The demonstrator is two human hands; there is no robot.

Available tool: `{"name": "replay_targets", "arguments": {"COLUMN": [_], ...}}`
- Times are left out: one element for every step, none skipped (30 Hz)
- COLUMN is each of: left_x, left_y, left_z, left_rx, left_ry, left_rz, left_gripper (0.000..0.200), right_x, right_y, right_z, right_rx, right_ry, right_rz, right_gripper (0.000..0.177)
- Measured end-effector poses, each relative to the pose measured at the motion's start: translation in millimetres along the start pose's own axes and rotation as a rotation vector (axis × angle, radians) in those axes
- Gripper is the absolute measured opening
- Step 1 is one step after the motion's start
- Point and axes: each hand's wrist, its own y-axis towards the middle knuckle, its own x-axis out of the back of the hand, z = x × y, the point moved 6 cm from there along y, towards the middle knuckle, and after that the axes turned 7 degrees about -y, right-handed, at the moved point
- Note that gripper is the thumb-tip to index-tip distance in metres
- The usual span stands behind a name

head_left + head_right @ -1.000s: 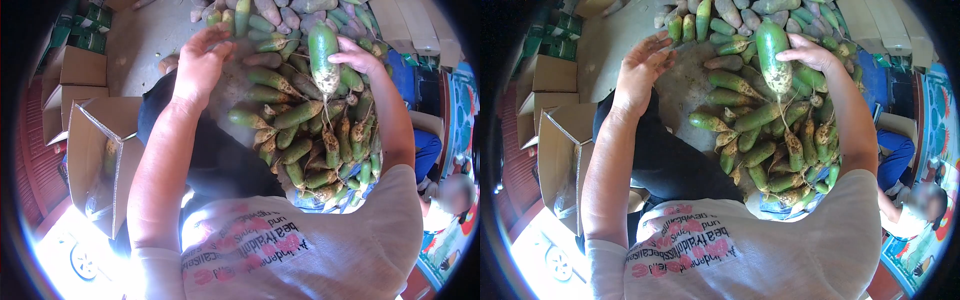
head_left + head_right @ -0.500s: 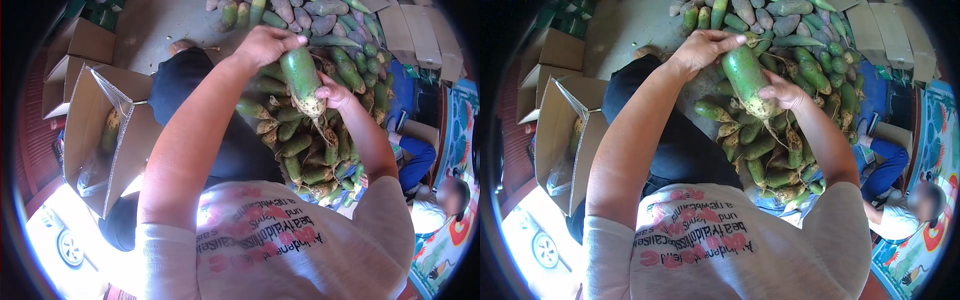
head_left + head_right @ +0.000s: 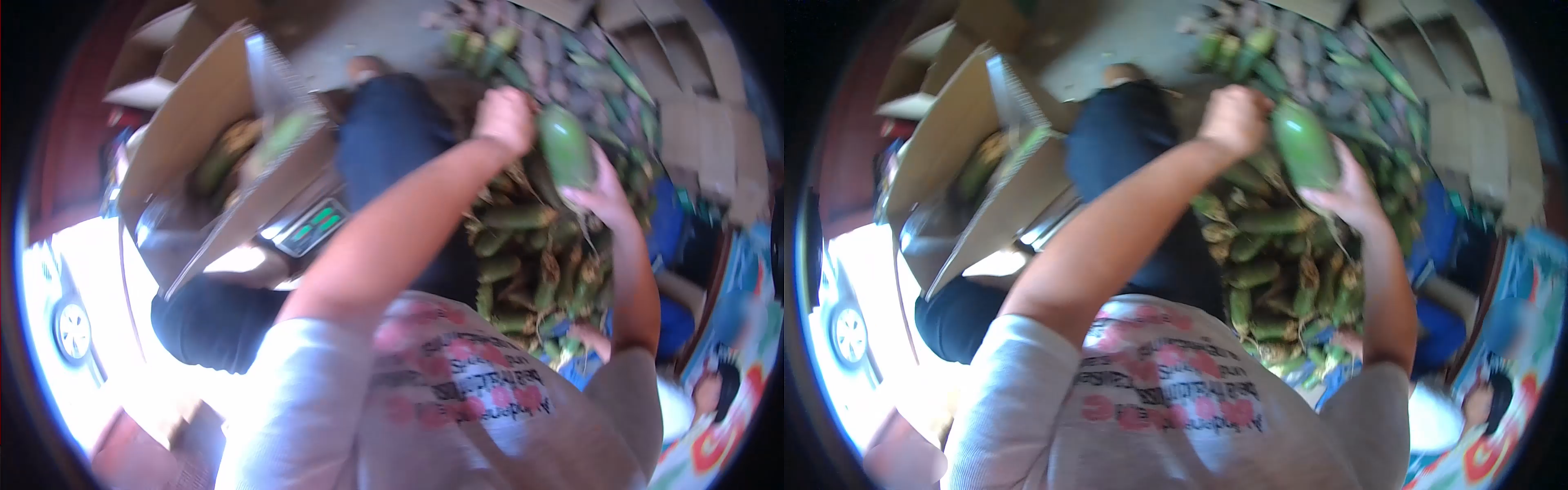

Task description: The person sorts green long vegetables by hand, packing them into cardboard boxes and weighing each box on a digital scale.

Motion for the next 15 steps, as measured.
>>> {"name": "replay_targets", "arguments": {"left_x": [-16,-16,-13,-9,-28,-23,-22,-4,-27,-11,5,18,24,27,30], "left_y": [6,-11,-13,-11,6,7,7,-3,8,2,-5,-13,-14,-14,-15], "left_z": [6,-8,-10,-13,-4,-2,1,-11,-8,-20,-36,-52,-61,-68,-74], "left_rx": [0.051,-0.223,-0.096,-0.117,-0.096,0.006,0.077,0.003,-0.018,-0.101,-0.186,-0.271,-0.281,-0.289,-0.296], "left_ry": [0.165,0.269,0.445,0.366,0.141,-0.126,-0.317,-0.433,-0.385,-0.335,-0.283,-0.231,-0.131,-0.032,0.066], "left_rz": [0.268,0.090,0.505,0.426,0.364,0.350,0.268,0.308,0.187,0.224,0.267,0.311,0.307,0.303,0.298], "left_gripper": [0.036,0.058,0.072,0.071,0.067,0.061,0.061,0.061,0.053,0.049,0.045,0.041,0.038,0.035,0.033], "right_x": [6,13,25,29,24,24,23,23,23,21,18,15,15,18,23], "right_y": [1,1,0,1,2,0,-2,-5,-7,-3,-3,-2,0,2,2], "right_z": [-8,-16,-29,-37,-13,14,28,40,52,68,86,99,108,113,118], "right_rx": [-0.069,-0.004,-0.060,-0.119,-0.040,0.044,0.079,0.105,0.123,0.145,0.162,0.178,0.223,0.236,0.249], "right_ry": [-0.022,-0.008,-0.081,-0.158,-0.668,-1.179,-1.148,-1.118,-1.086,-1.127,-1.169,-1.211,-1.293,-1.337,-1.382], "right_rz": [0.026,0.013,-0.008,-0.038,-0.035,-0.060,-0.098,-0.133,-0.164,-0.160,-0.160,-0.162,-0.182,-0.173,-0.164], "right_gripper": [0.088,0.087,0.089,0.090,0.091,0.093,0.093,0.094,0.094,0.094,0.093,0.092,0.094,0.094,0.094]}}
